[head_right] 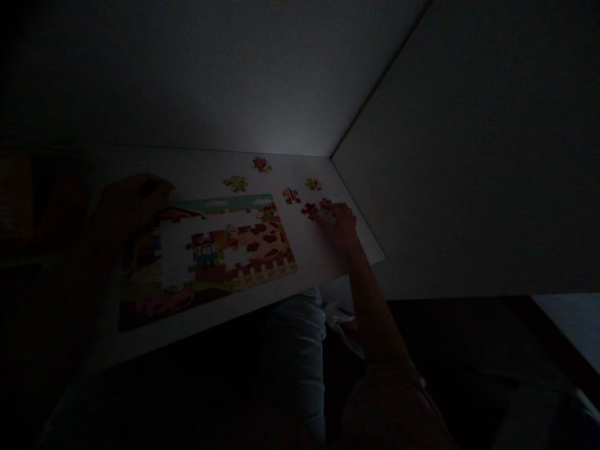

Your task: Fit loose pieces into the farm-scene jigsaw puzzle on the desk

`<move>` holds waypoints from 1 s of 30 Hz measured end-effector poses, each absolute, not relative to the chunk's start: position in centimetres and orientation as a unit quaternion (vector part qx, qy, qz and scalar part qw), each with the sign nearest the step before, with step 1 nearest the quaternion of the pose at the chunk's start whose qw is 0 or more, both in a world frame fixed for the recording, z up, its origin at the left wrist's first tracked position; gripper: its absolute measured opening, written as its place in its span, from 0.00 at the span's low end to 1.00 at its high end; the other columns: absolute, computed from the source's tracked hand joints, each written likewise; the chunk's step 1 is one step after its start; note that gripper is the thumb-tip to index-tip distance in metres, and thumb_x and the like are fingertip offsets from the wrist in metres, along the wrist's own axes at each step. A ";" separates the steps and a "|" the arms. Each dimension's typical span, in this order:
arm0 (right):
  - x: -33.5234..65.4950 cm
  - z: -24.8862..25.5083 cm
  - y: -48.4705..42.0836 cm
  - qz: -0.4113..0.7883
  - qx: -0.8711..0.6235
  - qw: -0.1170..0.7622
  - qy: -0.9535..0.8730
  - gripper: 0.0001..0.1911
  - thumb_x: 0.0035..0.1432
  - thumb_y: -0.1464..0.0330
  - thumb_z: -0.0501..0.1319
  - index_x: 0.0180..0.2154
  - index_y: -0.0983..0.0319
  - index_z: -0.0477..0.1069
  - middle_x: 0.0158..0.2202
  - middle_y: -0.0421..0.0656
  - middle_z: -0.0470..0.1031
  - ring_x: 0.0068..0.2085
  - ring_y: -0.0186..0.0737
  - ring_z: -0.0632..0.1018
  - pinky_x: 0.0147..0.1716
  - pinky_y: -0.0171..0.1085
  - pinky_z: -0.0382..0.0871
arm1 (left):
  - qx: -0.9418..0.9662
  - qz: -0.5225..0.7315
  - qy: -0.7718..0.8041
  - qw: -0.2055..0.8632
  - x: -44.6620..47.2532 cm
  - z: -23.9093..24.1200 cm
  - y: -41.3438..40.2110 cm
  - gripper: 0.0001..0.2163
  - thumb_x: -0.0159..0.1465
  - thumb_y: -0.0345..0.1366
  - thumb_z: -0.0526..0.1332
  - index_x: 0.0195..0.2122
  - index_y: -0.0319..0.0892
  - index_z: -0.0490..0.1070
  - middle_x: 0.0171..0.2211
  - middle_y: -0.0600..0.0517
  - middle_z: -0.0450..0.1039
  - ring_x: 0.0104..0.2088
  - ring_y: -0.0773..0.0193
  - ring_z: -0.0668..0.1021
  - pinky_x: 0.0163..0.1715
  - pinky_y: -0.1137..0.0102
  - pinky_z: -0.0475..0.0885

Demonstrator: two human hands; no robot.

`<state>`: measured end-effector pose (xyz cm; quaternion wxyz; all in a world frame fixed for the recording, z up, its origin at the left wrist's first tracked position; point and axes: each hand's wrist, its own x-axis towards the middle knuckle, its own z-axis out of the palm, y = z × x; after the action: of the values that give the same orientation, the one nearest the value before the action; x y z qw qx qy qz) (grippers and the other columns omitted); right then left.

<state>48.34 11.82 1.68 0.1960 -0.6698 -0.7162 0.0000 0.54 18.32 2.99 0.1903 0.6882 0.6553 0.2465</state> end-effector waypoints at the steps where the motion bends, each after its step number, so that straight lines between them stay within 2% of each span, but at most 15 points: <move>1: 48.4 1.6 13.1 0.009 -0.696 0.203 -0.689 0.23 0.71 0.49 0.61 0.58 0.55 0.77 0.59 0.56 0.78 0.58 0.59 0.80 0.57 0.60 0.74 | 0.686 0.241 0.659 0.192 0.6 3.0 18.3 0.19 0.74 0.52 0.57 0.53 0.45 0.79 0.51 0.47 0.83 0.49 0.51 0.81 0.51 0.62 0.74; 3: 48.0 1.5 15.9 0.028 -0.750 0.189 -0.633 0.25 0.69 0.50 0.64 0.58 0.59 0.77 0.61 0.59 0.77 0.59 0.58 0.79 0.61 0.57 0.71 | 0.682 0.238 0.666 0.189 0.6 3.2 18.3 0.20 0.74 0.53 0.57 0.52 0.45 0.79 0.51 0.47 0.83 0.49 0.51 0.81 0.50 0.62 0.74; 8: 46.0 1.4 21.3 -0.011 -0.820 0.164 -0.548 0.33 0.68 0.48 0.65 0.59 0.69 0.74 0.67 0.69 0.69 0.66 0.67 0.72 0.67 0.63 0.61 | 0.679 0.224 0.672 0.194 0.5 3.2 18.4 0.20 0.74 0.53 0.56 0.52 0.46 0.78 0.53 0.47 0.83 0.50 0.50 0.82 0.51 0.61 0.75; 12: 45.8 0.9 22.7 -0.026 -0.813 0.162 -0.559 0.29 0.67 0.50 0.64 0.56 0.66 0.77 0.64 0.64 0.71 0.65 0.65 0.72 0.67 0.61 0.59 | 0.686 0.219 0.669 0.184 0.3 3.0 18.6 0.19 0.74 0.54 0.55 0.52 0.49 0.77 0.54 0.50 0.83 0.52 0.51 0.81 0.54 0.62 0.75; 17: 47.0 0.0 22.7 0.002 -0.783 0.177 -0.596 0.24 0.67 0.50 0.64 0.54 0.61 0.79 0.60 0.59 0.76 0.62 0.62 0.74 0.66 0.61 0.60 | 0.685 0.235 0.663 0.192 0.2 2.7 18.7 0.19 0.73 0.52 0.58 0.52 0.45 0.79 0.52 0.47 0.83 0.50 0.50 0.82 0.52 0.61 0.74; 21: 47.3 -0.2 22.4 -0.028 -0.784 0.200 -0.587 0.30 0.64 0.49 0.68 0.58 0.62 0.77 0.66 0.63 0.72 0.66 0.67 0.71 0.68 0.65 0.58 | 0.681 0.258 0.656 0.197 0.3 2.5 18.5 0.20 0.73 0.53 0.58 0.52 0.44 0.79 0.51 0.46 0.83 0.48 0.52 0.82 0.49 0.63 0.74; 23: 47.2 -0.2 22.3 -0.029 -0.791 0.196 -0.578 0.30 0.63 0.49 0.68 0.57 0.63 0.77 0.67 0.64 0.70 0.67 0.70 0.70 0.68 0.66 0.58 | 0.681 0.261 0.654 0.201 0.3 2.5 18.5 0.19 0.73 0.52 0.58 0.52 0.45 0.79 0.53 0.46 0.83 0.48 0.52 0.82 0.49 0.63 0.74; 27: 47.3 -0.1 22.2 -0.002 -0.790 0.189 -0.584 0.25 0.65 0.51 0.69 0.55 0.61 0.76 0.63 0.60 0.75 0.65 0.67 0.74 0.68 0.67 0.60 | 0.688 0.260 0.648 0.198 0.4 2.8 18.3 0.18 0.74 0.50 0.58 0.51 0.43 0.79 0.53 0.44 0.83 0.50 0.51 0.82 0.51 0.62 0.74; 30: 47.8 0.2 22.2 -0.002 -0.778 0.207 -0.594 0.23 0.66 0.52 0.69 0.53 0.59 0.76 0.57 0.55 0.80 0.59 0.61 0.80 0.68 0.66 0.60 | 0.688 0.250 0.654 0.193 0.6 3.1 18.2 0.18 0.74 0.50 0.58 0.51 0.43 0.79 0.52 0.44 0.83 0.49 0.51 0.82 0.50 0.62 0.74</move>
<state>47.77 22.20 0.17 0.2065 -0.7775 -0.5939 -0.0023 0.58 18.22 3.11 0.1928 0.6877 0.6537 0.2503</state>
